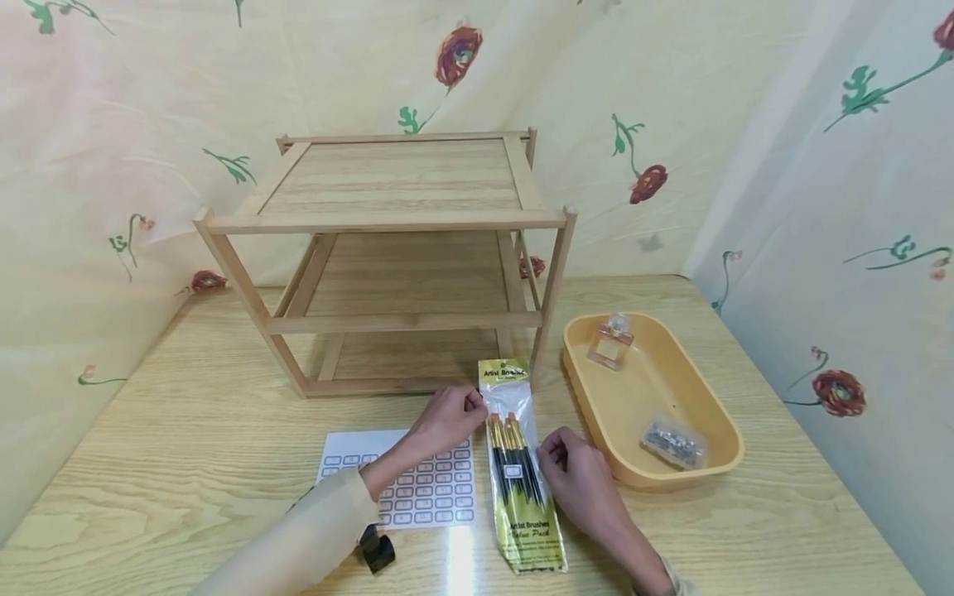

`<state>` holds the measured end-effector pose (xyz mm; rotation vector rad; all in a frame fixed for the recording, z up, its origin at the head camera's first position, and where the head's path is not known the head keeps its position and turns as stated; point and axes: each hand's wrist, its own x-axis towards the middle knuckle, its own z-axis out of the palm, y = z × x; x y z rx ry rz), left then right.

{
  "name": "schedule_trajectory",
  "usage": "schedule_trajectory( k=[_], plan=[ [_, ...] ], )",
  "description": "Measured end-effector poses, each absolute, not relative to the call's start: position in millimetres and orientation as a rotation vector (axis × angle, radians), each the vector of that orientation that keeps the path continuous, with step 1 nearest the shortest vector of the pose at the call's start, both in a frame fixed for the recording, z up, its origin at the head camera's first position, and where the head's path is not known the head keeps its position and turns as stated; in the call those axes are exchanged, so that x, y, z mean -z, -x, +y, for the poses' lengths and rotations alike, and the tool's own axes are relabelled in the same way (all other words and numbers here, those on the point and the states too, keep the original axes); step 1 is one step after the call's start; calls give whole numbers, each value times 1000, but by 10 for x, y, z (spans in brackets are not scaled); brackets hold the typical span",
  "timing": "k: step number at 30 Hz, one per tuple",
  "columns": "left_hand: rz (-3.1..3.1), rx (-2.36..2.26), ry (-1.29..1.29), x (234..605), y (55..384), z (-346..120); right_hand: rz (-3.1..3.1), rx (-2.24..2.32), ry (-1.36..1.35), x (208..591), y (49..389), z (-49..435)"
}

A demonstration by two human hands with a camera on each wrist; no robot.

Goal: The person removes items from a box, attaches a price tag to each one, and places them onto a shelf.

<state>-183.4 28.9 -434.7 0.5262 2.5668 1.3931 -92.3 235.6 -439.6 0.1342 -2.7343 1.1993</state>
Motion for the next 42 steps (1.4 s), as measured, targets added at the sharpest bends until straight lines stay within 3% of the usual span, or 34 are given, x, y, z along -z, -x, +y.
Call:
schedule_trajectory(
  k=[14,23,36,42],
  plan=[
    [2117,-1831,-273,4336,1750,323,-2606,-1367,-172,4401,904,2362],
    [1874,-1979,-157,4315,1726,326,-2577,-1604,-57,4360,858,2359],
    [2004,-1894,-419,4312,1678,306,-2582,-1769,-78,4358,813,2399],
    [2006,-1904,-530,4304,1689,291,-2673,-1932,-355,4350,788,2511]
  ],
)
